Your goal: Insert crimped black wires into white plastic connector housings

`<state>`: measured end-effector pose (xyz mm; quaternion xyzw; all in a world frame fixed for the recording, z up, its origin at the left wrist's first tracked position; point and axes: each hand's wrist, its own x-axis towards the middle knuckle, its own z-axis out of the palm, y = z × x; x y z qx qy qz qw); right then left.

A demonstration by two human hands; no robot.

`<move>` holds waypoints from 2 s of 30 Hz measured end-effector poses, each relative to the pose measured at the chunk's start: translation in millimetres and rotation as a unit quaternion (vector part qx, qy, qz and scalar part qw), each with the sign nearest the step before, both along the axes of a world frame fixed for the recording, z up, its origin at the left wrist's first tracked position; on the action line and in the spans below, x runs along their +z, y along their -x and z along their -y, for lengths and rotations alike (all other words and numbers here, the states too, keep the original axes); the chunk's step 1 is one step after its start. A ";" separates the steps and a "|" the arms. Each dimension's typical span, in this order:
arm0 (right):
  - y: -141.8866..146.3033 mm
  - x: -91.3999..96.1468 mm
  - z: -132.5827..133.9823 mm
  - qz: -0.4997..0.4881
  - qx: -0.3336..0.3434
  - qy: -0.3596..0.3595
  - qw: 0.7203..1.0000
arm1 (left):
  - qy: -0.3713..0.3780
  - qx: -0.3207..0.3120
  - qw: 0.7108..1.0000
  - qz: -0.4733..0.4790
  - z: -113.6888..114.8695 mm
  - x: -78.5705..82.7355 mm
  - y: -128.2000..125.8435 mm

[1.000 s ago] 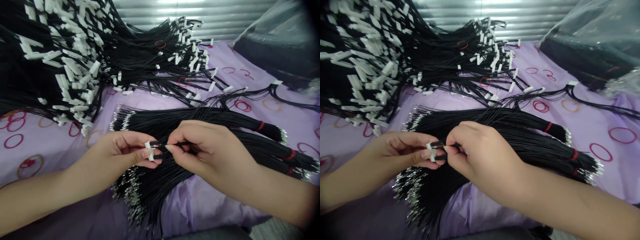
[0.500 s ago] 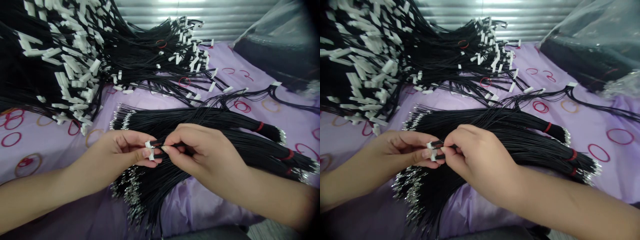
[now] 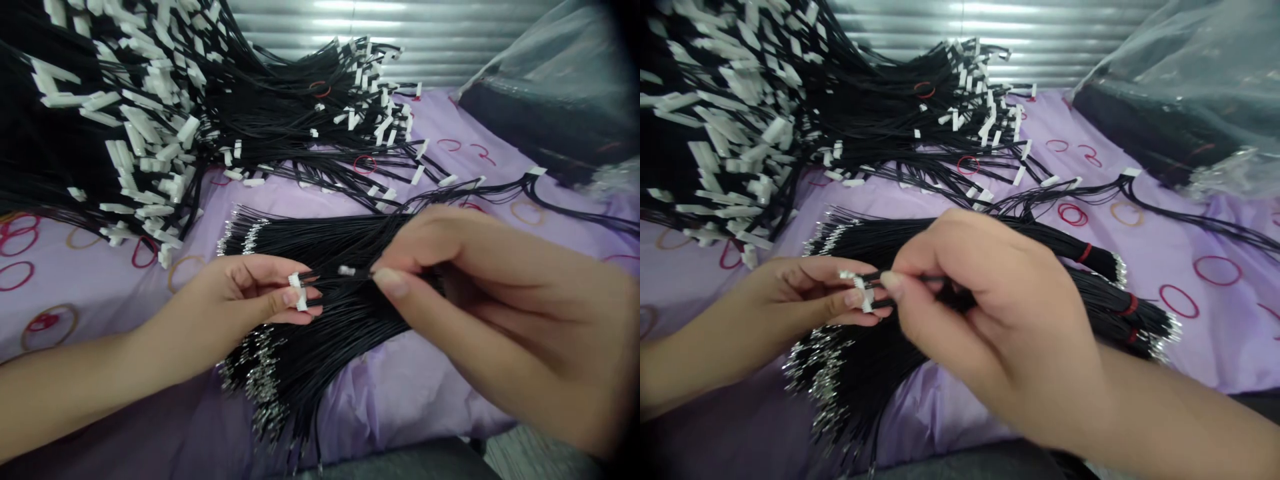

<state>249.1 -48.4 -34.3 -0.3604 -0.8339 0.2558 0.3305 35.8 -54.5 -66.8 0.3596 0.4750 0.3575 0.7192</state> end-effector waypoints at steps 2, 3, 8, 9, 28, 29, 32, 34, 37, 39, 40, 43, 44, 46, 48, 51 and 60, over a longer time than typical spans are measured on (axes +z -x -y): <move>0.8 1.1 2.7 0.012 0.044 0.033 0.998 | 0.004 0.010 1.000 0.012 -0.3 0.4 0.0; 1.9 -0.3 2.9 0.022 0.059 0.051 0.997 | 0.008 0.010 1.000 0.012 -0.4 1.0 0.0; 7.2 -15.5 -7.2 0.053 0.043 0.089 0.994 | 0.018 -0.020 0.999 -0.020 -0.5 5.0 -0.6; 7.8 -17.9 -9.7 0.054 0.041 0.097 0.993 | 0.019 -0.021 0.999 -0.023 -0.5 5.3 -0.7; 11.9 -28.2 -10.6 0.041 0.038 0.041 0.998 | 0.023 -0.053 0.998 -0.010 -4.8 4.1 0.6; 11.6 -27.4 -10.9 0.043 0.039 0.041 0.997 | 0.025 -0.053 0.998 -0.008 -5.1 4.2 0.6; 11.2 -24.7 -12.0 0.053 0.038 0.048 0.997 | 0.031 -0.056 0.998 0.001 -6.1 4.0 0.6; 11.0 -23.6 -12.6 0.056 0.037 0.052 0.996 | 0.029 -0.061 0.998 0.002 -6.5 3.6 0.4; 10.7 -23.6 -12.9 0.051 0.040 0.055 0.996 | 0.017 -0.071 0.997 0.002 -6.8 3.1 0.3; 10.5 -24.2 -12.9 0.048 0.041 0.053 0.997 | 0.011 -0.076 0.997 0.000 -6.4 3.0 0.6; 10.4 -24.5 -13.0 0.047 0.042 0.051 0.997 | 0.009 -0.078 0.997 0.000 -6.1 3.1 0.8; 10.1 -24.7 -12.9 0.047 0.041 0.045 0.997 | 0.006 -0.078 0.997 0.000 -5.0 3.1 1.7; 10.0 -24.6 -12.9 0.048 0.040 0.045 0.997 | 0.006 -0.077 0.997 -0.002 -4.7 3.2 1.9; 10.0 -24.2 -12.8 0.049 0.041 0.046 0.997 | 0.007 -0.077 0.997 -0.005 -4.5 3.3 2.3; 10.4 -24.0 -12.9 0.047 0.042 0.046 0.997 | 0.007 -0.078 0.997 -0.006 -4.7 3.4 2.3; 11.0 -24.3 -13.2 0.048 0.041 0.047 0.997 | 0.007 -0.080 0.997 -0.008 -5.1 3.6 2.2; 10.4 -23.8 -10.4 0.047 0.039 0.071 0.996 | 0.004 -0.075 0.997 -0.028 -5.9 6.6 2.5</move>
